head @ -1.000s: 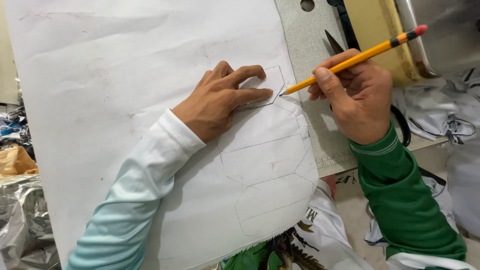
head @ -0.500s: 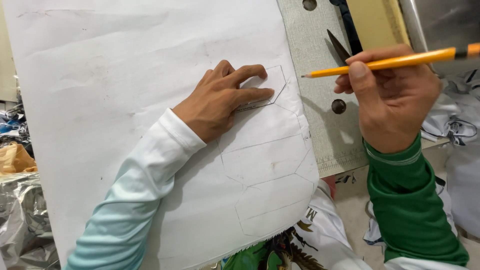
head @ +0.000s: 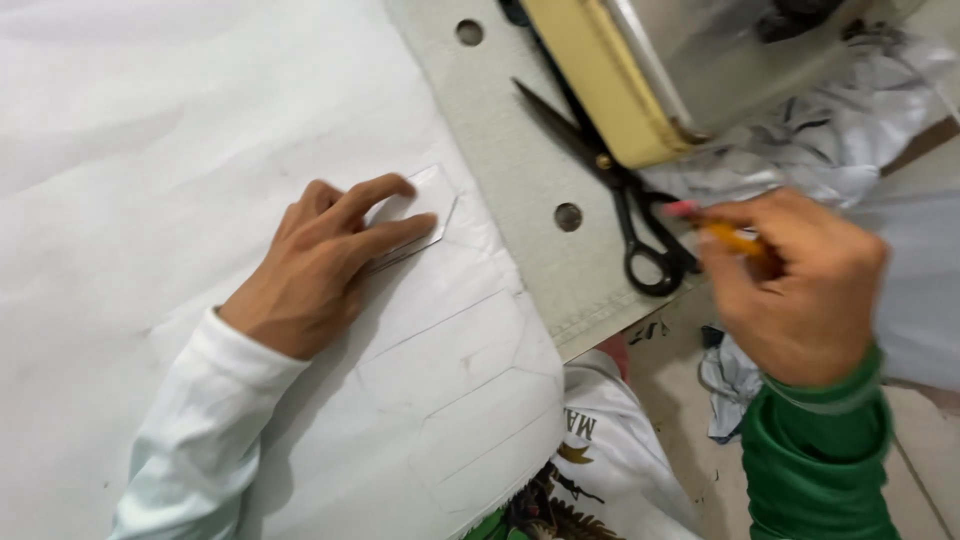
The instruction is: Tracing a small paper template onto a larger sheet of paper using a pencil to create multiple pattern outlines.
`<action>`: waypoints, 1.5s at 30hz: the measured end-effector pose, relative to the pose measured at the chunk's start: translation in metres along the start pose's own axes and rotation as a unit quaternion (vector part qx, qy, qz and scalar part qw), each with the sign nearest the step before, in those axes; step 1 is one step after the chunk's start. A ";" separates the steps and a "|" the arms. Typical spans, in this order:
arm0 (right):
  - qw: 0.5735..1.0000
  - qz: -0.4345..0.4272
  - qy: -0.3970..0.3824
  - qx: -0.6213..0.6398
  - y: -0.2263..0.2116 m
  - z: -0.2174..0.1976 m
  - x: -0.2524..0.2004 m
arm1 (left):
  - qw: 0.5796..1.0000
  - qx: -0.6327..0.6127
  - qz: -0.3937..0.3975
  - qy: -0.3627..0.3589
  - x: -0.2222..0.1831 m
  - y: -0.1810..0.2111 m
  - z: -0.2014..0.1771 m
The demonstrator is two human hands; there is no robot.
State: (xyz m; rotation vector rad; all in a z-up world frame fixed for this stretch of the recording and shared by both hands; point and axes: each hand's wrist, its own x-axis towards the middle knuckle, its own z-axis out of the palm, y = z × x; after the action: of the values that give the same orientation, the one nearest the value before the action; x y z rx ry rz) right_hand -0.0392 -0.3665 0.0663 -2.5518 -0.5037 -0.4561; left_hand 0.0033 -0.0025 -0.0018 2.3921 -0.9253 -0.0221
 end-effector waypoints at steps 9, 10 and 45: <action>0.973 0.045 -0.053 -0.218 0.020 0.031 -0.029 | 1.000 -0.007 -0.001 0.003 -0.002 0.004 -0.002; 0.977 0.061 -0.058 -0.195 0.020 0.032 -0.030 | 1.000 -0.004 -0.009 -0.005 -0.001 0.003 -0.002; 0.738 0.596 -0.098 0.301 0.193 0.096 -0.429 | 0.999 0.013 0.003 -0.036 -0.001 0.006 -0.002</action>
State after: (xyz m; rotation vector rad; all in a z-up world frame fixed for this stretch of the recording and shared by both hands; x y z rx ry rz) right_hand -0.3103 -0.5849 -0.2642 -1.7614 0.8226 0.4066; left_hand -0.0005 -0.0045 0.0023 2.4261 -0.9712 -0.0942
